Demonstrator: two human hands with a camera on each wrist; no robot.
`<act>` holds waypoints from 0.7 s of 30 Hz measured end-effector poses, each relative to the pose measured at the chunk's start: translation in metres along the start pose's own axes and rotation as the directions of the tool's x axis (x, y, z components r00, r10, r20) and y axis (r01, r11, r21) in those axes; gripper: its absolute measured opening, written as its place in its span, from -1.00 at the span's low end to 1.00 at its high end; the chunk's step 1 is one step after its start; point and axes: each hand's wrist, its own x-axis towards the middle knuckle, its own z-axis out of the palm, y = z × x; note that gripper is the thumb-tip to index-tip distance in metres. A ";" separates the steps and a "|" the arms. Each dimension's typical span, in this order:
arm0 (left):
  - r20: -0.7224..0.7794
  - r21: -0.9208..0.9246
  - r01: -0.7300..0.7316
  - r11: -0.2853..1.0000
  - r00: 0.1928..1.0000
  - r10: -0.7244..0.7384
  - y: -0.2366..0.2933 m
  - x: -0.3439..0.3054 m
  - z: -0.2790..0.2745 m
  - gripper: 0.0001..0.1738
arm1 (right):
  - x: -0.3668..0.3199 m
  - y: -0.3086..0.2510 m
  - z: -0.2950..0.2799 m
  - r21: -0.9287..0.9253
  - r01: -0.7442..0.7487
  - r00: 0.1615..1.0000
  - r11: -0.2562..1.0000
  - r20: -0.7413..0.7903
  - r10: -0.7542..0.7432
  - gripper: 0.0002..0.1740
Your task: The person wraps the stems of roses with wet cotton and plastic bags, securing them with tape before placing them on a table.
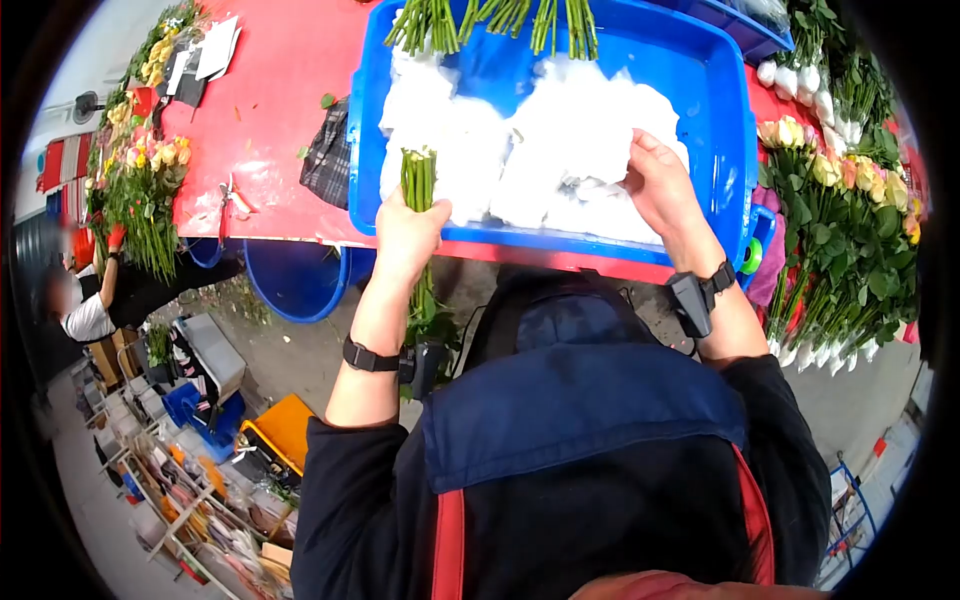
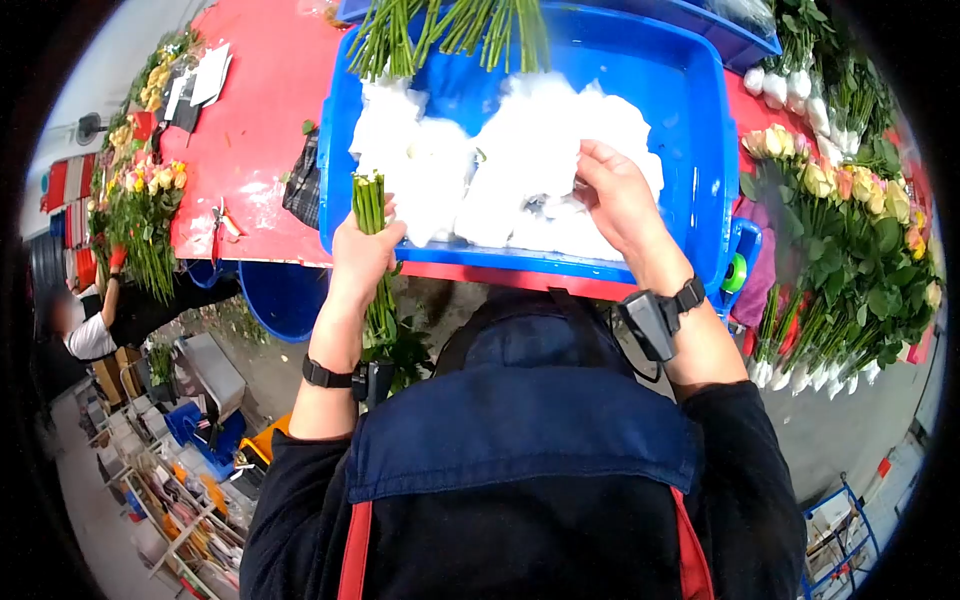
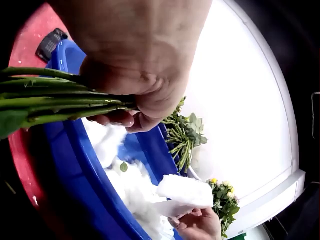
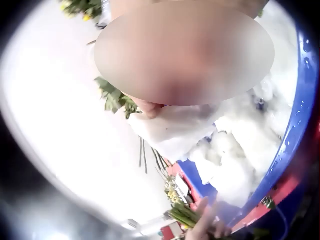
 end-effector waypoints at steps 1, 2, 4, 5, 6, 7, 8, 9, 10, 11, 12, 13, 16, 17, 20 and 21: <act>-0.012 0.026 -0.044 0.999 0.999 0.045 -0.002 -0.004 -0.001 -0.69 | -0.001 0.000 0.005 -0.143 0.054 0.998 0.988 0.039 -0.049 -0.79; -0.025 0.055 -0.086 0.995 0.996 0.087 -0.004 -0.010 -0.001 -0.69 | -0.006 0.002 0.012 -0.277 0.111 0.992 0.954 0.085 -0.091 -0.80; 0.094 0.108 -0.056 0.993 0.995 0.046 0.013 -0.026 0.000 -0.77 | -0.012 0.012 0.031 -0.435 0.178 0.977 0.883 0.183 -0.106 -0.85; 0.119 0.118 -0.116 0.986 0.988 0.102 0.017 -0.031 0.004 -0.83 | -0.013 0.021 0.042 -0.497 0.244 0.960 0.833 0.246 -0.134 -0.86; 0.163 0.099 -0.106 0.989 0.983 0.089 0.022 -0.033 0.007 -0.72 | -0.016 0.031 0.053 -0.549 0.313 0.937 0.775 0.311 -0.159 -0.87; 0.205 0.093 -0.115 0.989 0.974 0.094 0.022 -0.033 0.008 -0.72 | -0.019 0.039 0.067 -0.507 0.307 0.929 0.805 0.342 -0.139 -0.89; 0.249 0.086 -0.126 0.988 0.963 0.101 0.023 -0.032 0.010 -0.73 | -0.020 0.052 0.072 -0.486 0.242 0.933 0.840 0.356 -0.063 -0.88; 0.219 0.038 -0.190 0.981 0.959 0.177 0.017 -0.028 0.011 -0.75 | -0.021 0.057 0.075 -0.466 0.149 0.949 0.872 0.316 0.006 -0.86; 0.224 0.025 -0.141 0.990 0.966 0.132 0.012 -0.026 0.009 -0.76 | -0.022 0.061 0.077 -0.443 0.055 0.958 0.895 0.277 0.078 -0.84; 0.230 0.009 -0.093 0.996 0.969 0.089 0.009 -0.025 0.008 -0.76 | -0.020 0.062 0.078 -0.401 0.022 0.961 0.916 0.261 0.091 -0.84; 0.238 -0.007 -0.044 0.999 0.970 0.044 0.008 -0.024 0.006 -0.77 | -0.019 0.063 0.076 -0.358 -0.013 0.964 0.934 0.245 0.107 -0.83; 0.211 -0.029 -0.030 0.999 0.977 0.036 0.006 -0.024 0.003 -0.79 | -0.018 0.063 0.074 -0.315 -0.050 0.966 0.948 0.226 0.126 -0.83; 0.152 -0.135 0.016 0.991 0.988 0.005 0.003 -0.026 -0.006 -0.87 | -0.017 0.052 0.066 -0.021 -0.139 0.979 0.990 0.149 0.141 -0.84; 0.144 -0.193 0.037 0.981 0.990 -0.009 0.003 -0.027 -0.010 -0.90 | -0.011 0.051 0.056 0.046 -0.151 0.974 0.987 0.179 0.141 -0.87; 0.128 -0.281 0.024 0.959 0.992 0.013 -0.002 -0.026 -0.017 -0.92 | -0.010 0.031 0.047 0.076 -0.015 0.984 0.997 0.176 0.002 -0.87; 0.124 -0.300 0.019 0.954 0.992 0.019 0.000 -0.027 -0.019 -0.92 | -0.010 0.026 0.046 -0.040 0.096 0.982 0.995 0.170 -0.088 -0.86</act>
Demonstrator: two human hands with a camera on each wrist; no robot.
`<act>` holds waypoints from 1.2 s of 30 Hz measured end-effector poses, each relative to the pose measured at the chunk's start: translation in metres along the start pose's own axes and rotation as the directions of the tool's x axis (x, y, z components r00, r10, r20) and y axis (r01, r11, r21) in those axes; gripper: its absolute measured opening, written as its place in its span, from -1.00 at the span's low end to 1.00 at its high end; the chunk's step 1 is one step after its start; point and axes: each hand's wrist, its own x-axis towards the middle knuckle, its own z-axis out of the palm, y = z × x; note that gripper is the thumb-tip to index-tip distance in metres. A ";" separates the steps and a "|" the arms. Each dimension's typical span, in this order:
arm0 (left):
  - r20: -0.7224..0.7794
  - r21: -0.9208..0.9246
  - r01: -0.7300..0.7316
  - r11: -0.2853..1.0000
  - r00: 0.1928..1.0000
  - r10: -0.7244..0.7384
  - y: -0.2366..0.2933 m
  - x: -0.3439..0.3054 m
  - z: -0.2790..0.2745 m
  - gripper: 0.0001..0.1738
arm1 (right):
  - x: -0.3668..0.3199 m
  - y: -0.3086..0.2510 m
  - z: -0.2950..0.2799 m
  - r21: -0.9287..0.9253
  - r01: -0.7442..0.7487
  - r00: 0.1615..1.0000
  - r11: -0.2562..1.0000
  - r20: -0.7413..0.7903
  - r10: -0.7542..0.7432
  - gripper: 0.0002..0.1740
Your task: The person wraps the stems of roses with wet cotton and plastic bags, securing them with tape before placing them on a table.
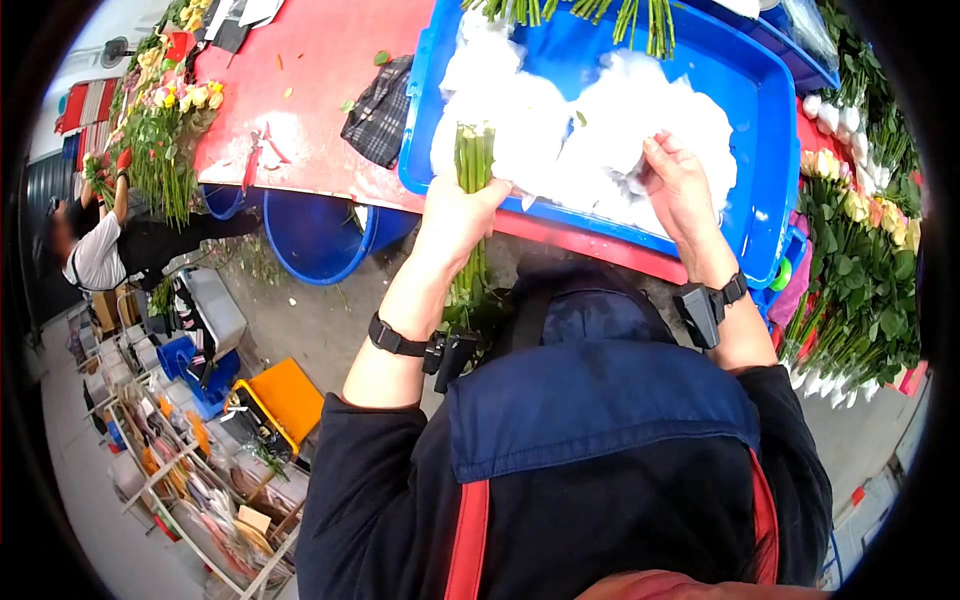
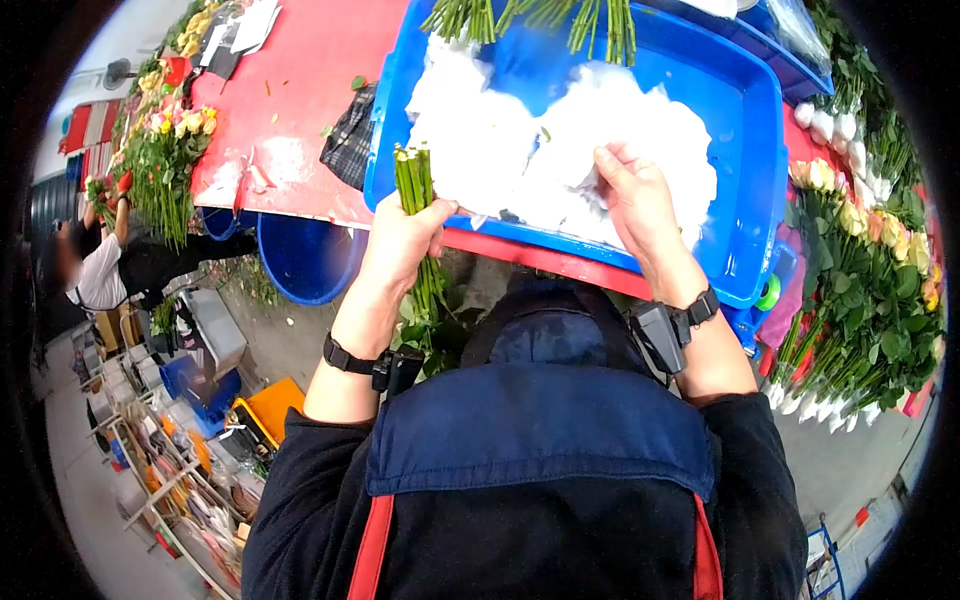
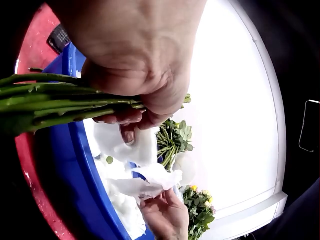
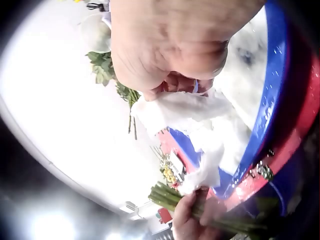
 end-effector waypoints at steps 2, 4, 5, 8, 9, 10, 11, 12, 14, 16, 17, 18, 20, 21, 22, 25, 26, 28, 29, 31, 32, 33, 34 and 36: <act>0.028 -0.031 -0.016 0.999 0.999 0.017 0.002 -0.001 -0.001 -0.94 | -0.002 0.006 0.000 -0.290 0.058 0.998 0.955 0.033 -0.051 -0.85; 0.071 0.012 -0.024 1.000 0.997 0.023 0.004 -0.002 0.005 -0.94 | -0.006 0.019 0.010 -0.453 0.115 0.987 0.884 0.156 -0.048 -0.83; 0.094 0.034 -0.029 0.999 0.995 0.025 0.005 -0.002 0.009 -0.94 | -0.014 0.021 0.023 -0.481 0.079 0.975 0.873 0.221 0.034 -0.75; 0.093 0.021 -0.044 0.999 0.995 0.042 -0.001 0.001 0.023 -0.84 | -0.030 0.021 0.065 -0.732 0.267 0.954 0.627 0.291 -0.066 -0.64; 0.106 0.003 -0.054 0.999 0.993 0.054 -0.001 0.001 0.026 -0.82 | -0.032 0.010 0.072 -0.814 0.164 0.980 0.557 0.200 0.003 -0.64; 0.150 0.024 -0.003 1.000 0.989 -0.001 0.005 -0.002 0.027 -0.80 | -0.027 0.017 0.066 -0.770 0.136 0.985 0.623 0.173 -0.002 -0.64; 0.127 0.047 -0.044 0.998 0.991 0.037 0.003 -0.002 0.028 -0.81 | -0.018 0.029 0.056 -0.720 0.108 0.989 0.686 0.146 -0.003 -0.63; 0.102 0.070 -0.084 0.994 0.992 0.077 0.001 -0.002 0.029 -0.81 | -0.012 0.032 0.050 -0.664 0.082 0.993 0.743 0.121 -0.002 -0.63; 0.094 0.109 -0.060 0.992 0.994 0.050 0.003 -0.002 0.027 -0.81 | -0.007 0.029 0.037 -0.505 0.067 0.997 0.860 0.060 -0.042 -0.64; 0.120 0.142 0.071 0.987 0.989 -0.088 0.009 -0.004 0.021 -0.81 | -0.004 0.014 0.032 -0.410 0.054 0.998 0.911 -0.008 -0.063 -0.68; 0.138 0.153 0.091 0.984 0.984 -0.112 0.008 -0.004 0.020 -0.81 | -0.006 0.003 0.035 -0.498 0.124 0.990 0.858 0.002 -0.142 -0.66; 0.158 0.164 0.111 0.980 0.978 -0.137 0.005 -0.004 0.021 -0.81 | -0.011 -0.012 0.041 -0.581 0.188 0.976 0.792 0.018 -0.219 -0.65; 0.185 0.219 0.127 0.967 0.968 -0.169 -0.003 -0.001 0.024 -0.82 | -0.020 -0.025 0.053 -0.672 0.360 0.918 0.647 0.131 -0.374 -0.58; 0.188 0.226 0.082 0.971 0.974 -0.126 -0.006 0.000 0.029 -0.82 | -0.020 -0.024 0.059 -0.732 0.495 0.855 0.469 0.312 -0.414 -0.54; 0.191 0.232 0.038 0.972 0.978 -0.084 -0.009 0.000 0.034 -0.82 | -0.020 -0.021 0.065 -0.740 0.615 0.769 0.272 0.488 -0.412 -0.50; 0.269 0.125 -0.006 0.992 0.963 -0.028 -0.005 -0.001 0.037 -0.76 | -0.019 -0.023 0.064 -0.710 0.663 0.745 0.239 0.591 -0.310 -0.40; 0.282 0.134 0.001 0.991 0.959 -0.039 -0.003 -0.004 0.039 -0.76 | -0.011 -0.022 0.056 -0.703 0.637 0.770 0.317 0.562 -0.302 -0.40; 0.338 0.208 0.124 0.970 0.922 -0.191 0.008 -0.011 0.041 -0.78 | -0.010 -0.012 0.051 -0.668 0.563 0.824 0.488 0.496 -0.272 -0.42; 0.391 0.171 0.110 0.979 0.905 -0.170 0.008 -0.012 0.040 -0.81 | -0.011 -0.005 0.054 -0.636 0.520 0.848 0.571 0.465 -0.254 -0.43; 0.493 0.090 0.074 0.993 0.863 -0.109 0.005 -0.013 0.040 -0.88 | -0.007 -0.004 0.053 -0.563 0.374 0.902 0.737 0.406 -0.148 -0.44; 0.471 -0.016 0.100 0.995 0.879 -0.081 -0.002 -0.012 0.044 -0.74 | -0.004 -0.006 0.051 -0.518 0.261 0.924 0.815 0.377 -0.056 -0.43; 0.430 -0.097 0.189 0.977 0.893 -0.130 -0.001 -0.011 0.045 -0.65 | -0.004 -0.006 0.049 -0.463 0.134 0.936 0.876 0.351 0.042 -0.42; 0.392 -0.180 0.273 0.945 0.901 -0.186 0.000 -0.011 0.046 -0.56 | -0.004 -0.005 0.050 -0.433 0.115 0.940 0.894 0.340 0.044 -0.39; 0.366 -0.209 0.290 0.934 0.909 -0.200 -0.005 -0.006 0.048 -0.29 | -0.003 -0.003 0.057 -0.374 0.083 0.944 0.923 0.325 0.047 -0.32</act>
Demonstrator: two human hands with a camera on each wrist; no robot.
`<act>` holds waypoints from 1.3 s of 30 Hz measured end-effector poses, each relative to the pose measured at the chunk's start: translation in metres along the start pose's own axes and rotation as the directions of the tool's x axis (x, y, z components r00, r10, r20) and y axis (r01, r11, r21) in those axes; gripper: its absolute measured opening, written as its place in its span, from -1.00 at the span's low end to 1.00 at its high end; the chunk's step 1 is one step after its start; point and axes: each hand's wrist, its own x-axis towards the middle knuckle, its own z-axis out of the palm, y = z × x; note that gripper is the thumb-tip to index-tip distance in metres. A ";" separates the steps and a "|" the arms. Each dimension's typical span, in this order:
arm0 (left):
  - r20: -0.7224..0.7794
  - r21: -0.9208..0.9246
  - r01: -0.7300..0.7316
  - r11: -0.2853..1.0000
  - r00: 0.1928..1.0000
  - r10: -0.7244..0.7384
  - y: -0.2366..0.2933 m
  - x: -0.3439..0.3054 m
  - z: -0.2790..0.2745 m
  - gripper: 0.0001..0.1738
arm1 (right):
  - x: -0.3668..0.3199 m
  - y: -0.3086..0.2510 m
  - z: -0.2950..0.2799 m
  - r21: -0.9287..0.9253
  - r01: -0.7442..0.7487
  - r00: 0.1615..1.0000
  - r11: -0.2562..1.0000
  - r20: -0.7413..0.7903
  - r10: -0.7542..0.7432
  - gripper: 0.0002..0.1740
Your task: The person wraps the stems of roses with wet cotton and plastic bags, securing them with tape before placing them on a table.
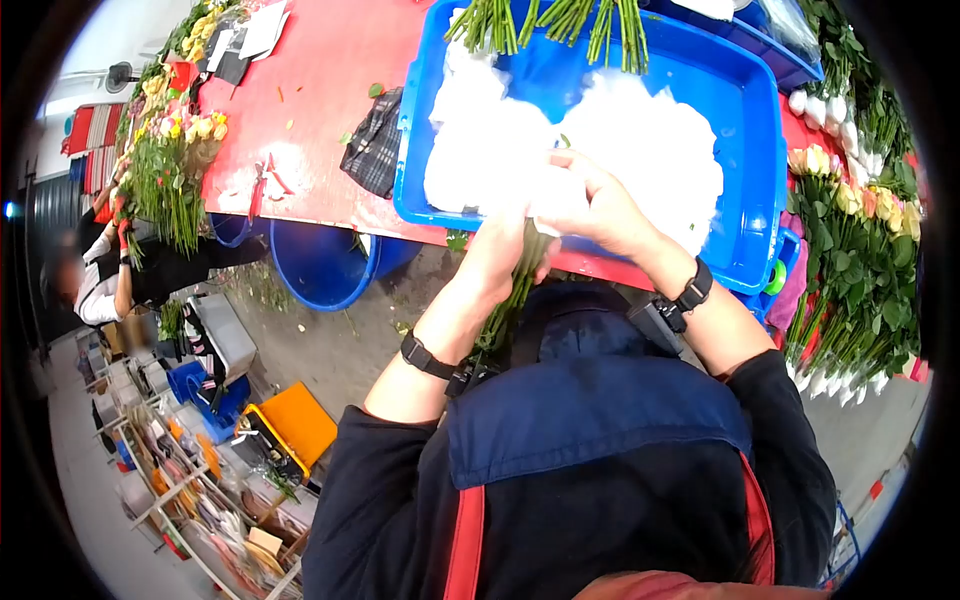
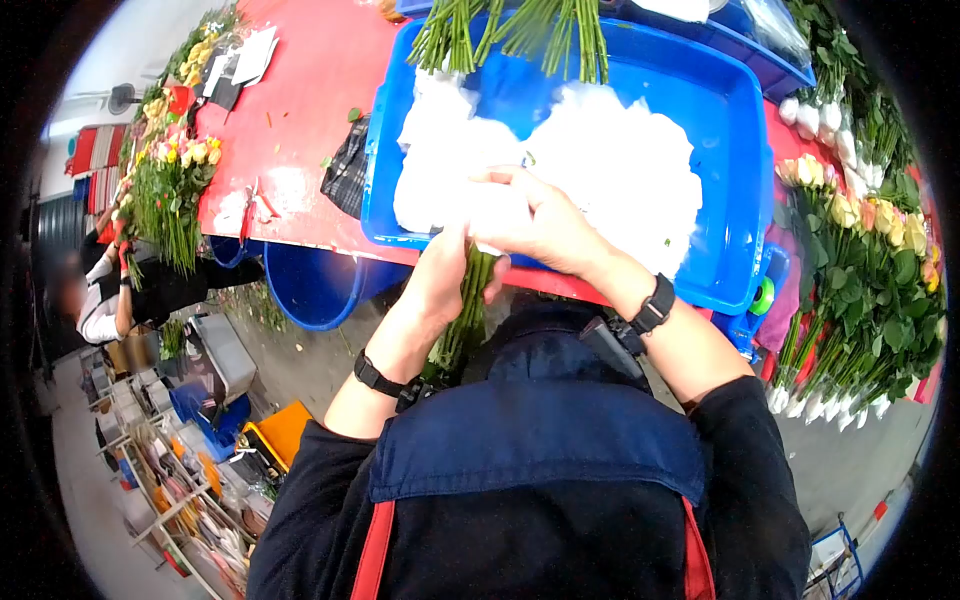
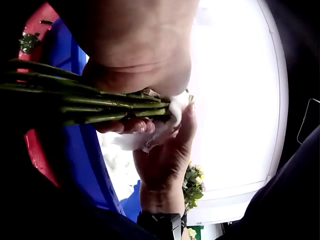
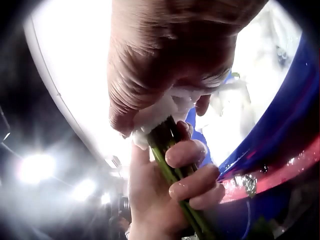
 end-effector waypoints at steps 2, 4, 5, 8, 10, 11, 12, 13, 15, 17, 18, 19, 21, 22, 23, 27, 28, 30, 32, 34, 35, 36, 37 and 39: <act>0.038 -0.007 0.008 1.000 0.999 -0.008 -0.003 0.006 -0.006 -0.33 | 0.002 -0.002 0.011 0.043 0.114 0.992 0.993 -0.053 -0.111 -0.25; 0.081 -0.043 0.034 0.998 0.996 -0.030 0.000 0.008 -0.006 -0.35 | 0.004 0.006 0.014 0.202 0.125 0.992 0.971 -0.061 -0.115 -0.20; 0.107 -0.074 0.057 0.996 0.993 -0.048 0.002 0.007 -0.005 -0.35 | 0.005 0.007 0.012 0.239 0.068 0.997 0.969 -0.056 -0.056 -0.23; 0.152 -0.217 0.013 0.976 0.988 0.021 0.007 0.005 0.004 -0.40 | 0.006 0.009 0.005 0.351 -0.086 0.995 0.932 -0.019 0.099 -0.34; 0.170 -0.352 -0.074 0.933 0.975 0.142 0.006 0.000 0.006 -0.52 | 0.008 0.009 -0.001 0.423 -0.169 0.984 0.890 0.021 0.177 -0.43; 0.124 -0.245 -0.123 0.962 0.980 0.157 0.003 0.001 0.006 -0.54 | 0.010 0.008 -0.001 0.380 -0.139 0.988 0.914 -0.006 0.153 -0.45; 0.082 -0.132 -0.165 0.977 0.981 0.177 -0.002 0.003 0.006 -0.55 | 0.012 0.008 0.000 0.337 -0.110 0.991 0.935 -0.035 0.129 -0.47; 0.044 -0.015 -0.195 0.981 0.980 0.196 -0.006 0.003 0.006 -0.57 | 0.012 0.010 0.001 0.296 -0.087 0.992 0.951 -0.064 0.110 -0.48; -0.018 0.014 -0.187 0.982 0.982 0.187 -0.007 0.007 0.001 -0.65 | 0.015 0.017 -0.001 0.407 -0.093 0.992 0.909 -0.037 0.118 -0.40; -0.015 0.054 -0.240 0.969 0.970 0.241 -0.006 0.012 -0.006 -0.62 | 0.015 0.018 -0.003 0.465 -0.088 0.993 0.881 -0.024 0.112 -0.34; -0.029 0.005 -0.206 0.979 0.978 0.206 -0.001 0.013 -0.010 -0.60 | 0.010 0.016 -0.005 0.473 -0.087 0.994 0.877 -0.023 0.111 -0.33; -0.021 -0.017 -0.222 0.975 0.975 0.222 0.003 0.014 -0.016 -0.58 | 0.005 0.016 -0.008 0.479 -0.087 0.994 0.873 -0.019 0.109 -0.32; -0.012 -0.099 -0.191 0.977 0.982 0.191 0.015 0.012 -0.022 -0.58 | -0.008 0.029 -0.024 0.407 -0.124 0.983 0.905 -0.075 0.169 -0.52; 0.018 -0.165 -0.176 0.971 0.983 0.181 0.018 0.011 -0.026 -0.58 | -0.013 0.038 -0.032 0.367 -0.129 0.979 0.921 -0.103 0.178 -0.58; 0.051 -0.231 -0.157 0.960 0.984 0.173 0.019 0.012 -0.030 -0.57 | -0.015 0.045 -0.037 0.325 -0.134 0.973 0.936 -0.133 0.186 -0.64; 0.309 -0.318 -0.043 0.947 0.940 0.147 0.016 0.017 -0.050 -0.46 | -0.018 0.036 -0.048 0.196 -0.088 0.938 0.977 -0.314 0.148 -0.80; 0.394 -0.316 -0.051 0.947 0.902 0.180 0.018 0.019 -0.052 -0.42 | -0.015 0.047 -0.053 0.016 -0.072 0.912 0.997 -0.405 0.073 -0.81; 0.389 -0.284 -0.091 0.954 0.899 0.201 0.023 0.016 -0.046 -0.40 | -0.018 0.049 -0.066 -0.220 -0.137 0.874 0.966 -0.485 0.014 -0.78; 0.370 -0.260 -0.124 0.958 0.903 0.218 0.024 0.016 -0.044 -0.37 | -0.024 0.047 -0.073 -0.393 -0.173 0.851 0.903 -0.521 -0.064 -0.75; 0.369 -0.248 -0.115 0.962 0.907 0.204 0.025 0.017 -0.040 -0.37 | -0.030 0.029 -0.076 -0.613 -0.054 0.829 0.789 -0.468 -0.307 -0.78; 0.365 -0.245 -0.112 0.963 0.909 0.199 0.024 0.017 -0.039 -0.37 | -0.033 0.017 -0.077 -0.710 0.001 0.808 0.704 -0.415 -0.419 -0.80; 0.379 -0.262 -0.076 0.962 0.909 0.175 0.022 0.017 -0.039 -0.38 | -0.034 0.002 -0.076 -0.773 0.062 0.795 0.631 -0.344 -0.500 -0.83; 0.395 -0.276 -0.040 0.960 0.906 0.152 0.020 0.019 -0.039 -0.39 | -0.031 -0.010 -0.077 -0.817 0.081 0.789 0.571 -0.297 -0.537 -0.83; 0.454 -0.302 0.030 0.953 0.883 0.116 0.019 0.023 -0.040 -0.40 | -0.023 -0.032 -0.080 -0.890 0.113 0.772 0.441 -0.201 -0.603 -0.84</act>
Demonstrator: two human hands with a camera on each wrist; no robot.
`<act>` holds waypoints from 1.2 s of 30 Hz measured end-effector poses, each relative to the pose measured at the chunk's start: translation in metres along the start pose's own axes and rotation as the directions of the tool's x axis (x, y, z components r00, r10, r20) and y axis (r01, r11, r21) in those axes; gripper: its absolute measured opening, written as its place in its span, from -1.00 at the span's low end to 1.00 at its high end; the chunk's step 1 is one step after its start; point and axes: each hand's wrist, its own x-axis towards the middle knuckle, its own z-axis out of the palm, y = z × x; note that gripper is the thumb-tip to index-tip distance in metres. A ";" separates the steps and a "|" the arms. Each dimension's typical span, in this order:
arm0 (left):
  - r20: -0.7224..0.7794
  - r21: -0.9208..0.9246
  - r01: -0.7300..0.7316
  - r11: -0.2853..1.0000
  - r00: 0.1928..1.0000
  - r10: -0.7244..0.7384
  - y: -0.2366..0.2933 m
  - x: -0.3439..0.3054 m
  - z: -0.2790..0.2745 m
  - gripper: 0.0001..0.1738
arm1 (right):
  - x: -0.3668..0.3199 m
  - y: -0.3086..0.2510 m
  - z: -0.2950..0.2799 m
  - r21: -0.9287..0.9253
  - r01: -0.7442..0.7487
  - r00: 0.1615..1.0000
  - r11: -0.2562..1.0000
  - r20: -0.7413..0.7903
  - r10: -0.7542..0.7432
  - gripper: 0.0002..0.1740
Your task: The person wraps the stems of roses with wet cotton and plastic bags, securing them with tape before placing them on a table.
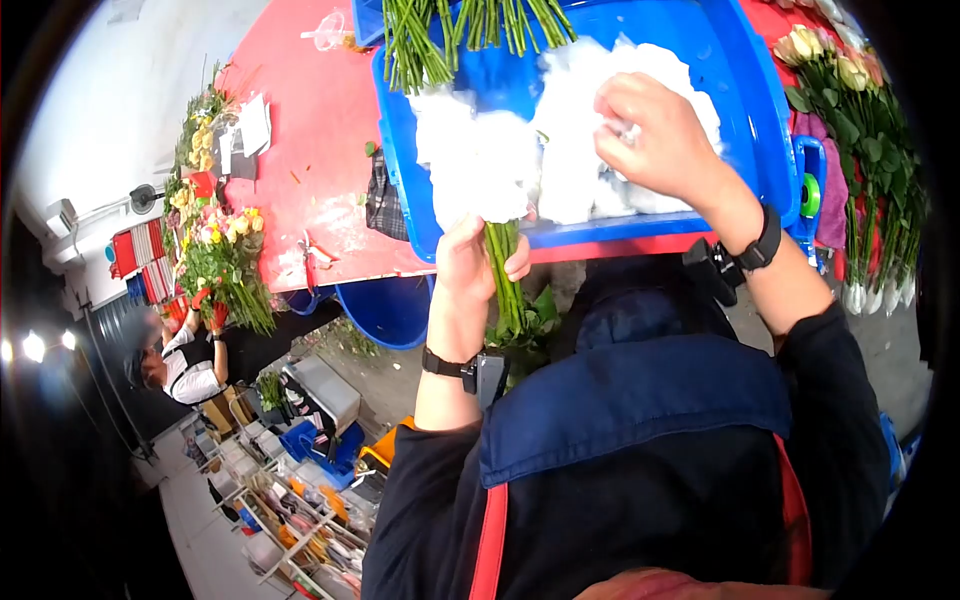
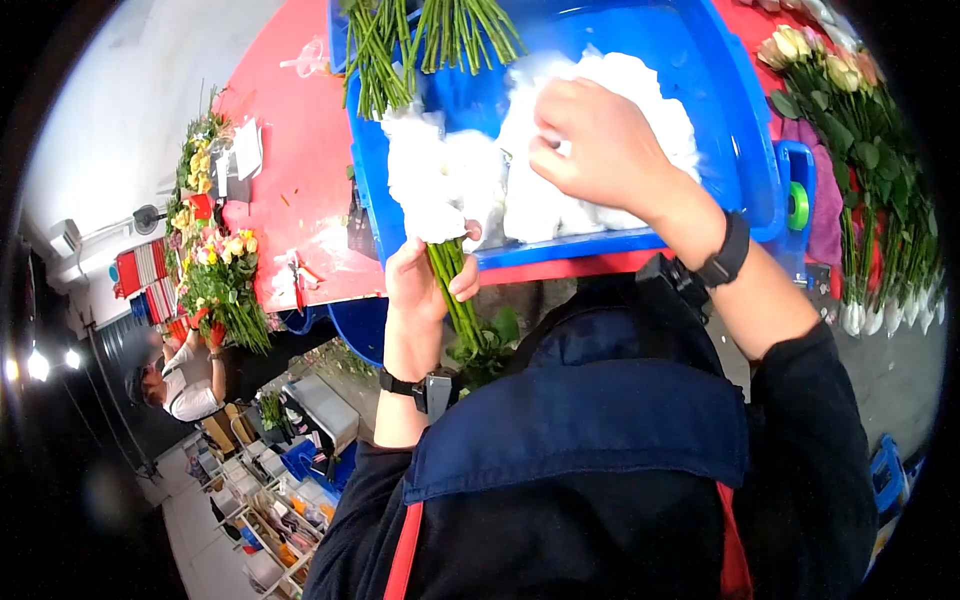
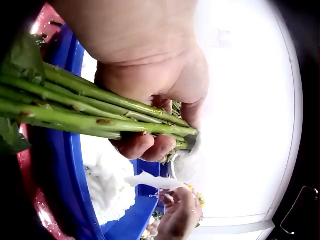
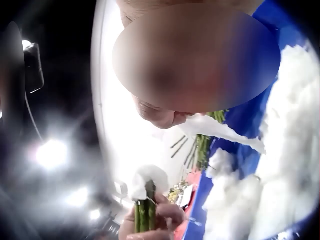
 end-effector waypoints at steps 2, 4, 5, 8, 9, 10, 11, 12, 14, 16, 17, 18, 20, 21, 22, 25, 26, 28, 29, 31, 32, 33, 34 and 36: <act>0.083 -0.050 0.056 0.997 0.995 -0.052 0.001 0.004 -0.003 -0.42 | 0.025 -0.012 -0.004 -0.073 0.045 0.999 0.996 -0.006 -0.045 -0.85; 0.057 -0.095 0.095 0.991 0.994 -0.090 0.002 0.008 0.003 -0.42 | 0.052 -0.032 -0.006 -0.094 0.121 0.989 0.988 -0.076 -0.129 -0.86; 0.043 -0.118 0.111 0.987 0.993 -0.107 0.003 0.009 0.005 -0.42 | 0.066 -0.046 -0.005 -0.079 0.177 0.972 0.981 -0.142 -0.187 -0.86; 0.063 -0.193 0.138 0.971 0.990 -0.128 0.003 0.013 0.000 -0.41 | 0.074 -0.069 0.000 -0.046 0.346 0.911 0.937 -0.222 -0.347 -0.84; 0.040 -0.197 0.138 0.971 0.990 -0.133 0.005 0.013 0.003 -0.41 | 0.074 -0.076 0.004 -0.034 0.404 0.887 0.914 -0.229 -0.400 -0.83; 0.029 -0.189 0.120 0.975 0.993 -0.117 0.004 0.012 0.001 -0.41 | 0.064 -0.074 0.006 -0.063 0.502 0.854 0.863 -0.124 -0.506 -0.82; 0.041 -0.210 0.115 0.971 0.993 -0.109 0.004 0.011 0.000 -0.39 | 0.050 -0.069 0.007 -0.025 0.520 0.854 0.854 -0.021 -0.520 -0.83; 0.051 -0.234 0.109 0.966 0.994 -0.099 0.004 0.008 -0.002 -0.36 | 0.037 -0.064 0.009 0.015 0.534 0.842 0.845 0.085 -0.533 -0.83; 0.138 -0.223 0.086 0.971 0.989 -0.056 0.005 0.008 0.001 -0.35 | 0.017 -0.053 0.013 0.057 0.498 0.856 0.865 0.129 -0.501 -0.81; 0.122 -0.194 0.088 0.977 0.990 -0.065 0.005 0.004 0.003 -0.37 | 0.004 -0.049 0.019 0.077 0.461 0.868 0.884 0.171 -0.467 -0.83; 0.130 -0.191 0.077 0.979 0.990 -0.052 0.003 0.004 0.002 -0.38 | -0.001 -0.047 0.022 0.071 0.442 0.875 0.894 0.187 -0.448 -0.85; 0.113 -0.197 0.078 0.977 0.992 -0.057 0.003 0.003 0.003 -0.38 | -0.004 -0.046 0.024 0.062 0.423 0.882 0.904 0.201 -0.427 -0.87; 0.085 -0.207 0.081 0.975 0.994 -0.064 0.003 0.001 0.004 -0.37 | -0.008 -0.041 0.028 0.053 0.315 0.939 0.948 0.125 -0.319 -0.88; 0.092 -0.196 0.066 0.978 0.995 -0.049 0.003 0.001 0.003 -0.37 | -0.007 -0.042 0.029 0.053 0.258 0.961 0.965 0.086 -0.262 -0.88; 0.098 -0.186 0.052 0.981 0.995 -0.035 0.002 0.000 0.001 -0.37 | -0.006 -0.045 0.027 0.295 -0.010 0.989 0.956 0.143 -0.033 -0.87; 0.023 -0.129 0.037 0.991 0.999 -0.034 0.001 -0.004 0.003 -0.36 | -0.003 -0.060 0.025 0.657 -0.609 0.793 0.443 0.514 0.328 -0.84; -0.014 -0.103 0.038 0.994 0.999 -0.039 0.001 -0.004 0.005 -0.35 | -0.003 -0.063 0.029 0.663 -0.686 0.727 0.299 0.619 0.296 -0.84; 0.051 -0.110 0.050 0.993 0.998 -0.045 0.001 -0.004 0.010 -0.34 | -0.006 -0.062 0.035 0.669 -0.728 0.684 0.150 0.692 0.231 -0.85; 0.079 -0.115 0.052 0.992 0.996 -0.043 0.001 -0.005 0.012 -0.34 | -0.009 -0.061 0.039 0.693 -0.706 0.706 0.145 0.675 0.215 -0.86; 0.052 -0.092 0.076 0.993 0.996 -0.071 0.001 -0.005 0.014 -0.32 | -0.013 -0.060 0.044 0.704 -0.687 0.725 0.179 0.651 0.225 -0.85; 0.041 -0.082 0.088 0.993 0.996 -0.084 0.001 -0.004 0.015 -0.31 | -0.013 -0.058 0.044 0.658 -0.635 0.771 0.405 0.574 0.277 -0.84; 0.064 -0.077 0.088 0.993 0.994 -0.083 0.000 -0.003 0.015 -0.31 | -0.013 -0.055 0.042 0.560 -0.560 0.819 0.611 0.486 0.305 -0.84; -0.004 -0.076 0.076 0.994 0.997 -0.077 -0.002 -0.003 0.015 -0.32 | -0.013 -0.050 0.039 0.418 -0.463 0.868 0.781 0.392 0.305 -0.83; -0.141 -0.075 0.055 0.996 0.988 -0.065 -0.010 -0.001 0.019 -0.34 | -0.011 -0.041 0.032 0.469 -0.345 0.933 0.813 0.270 0.240 -0.75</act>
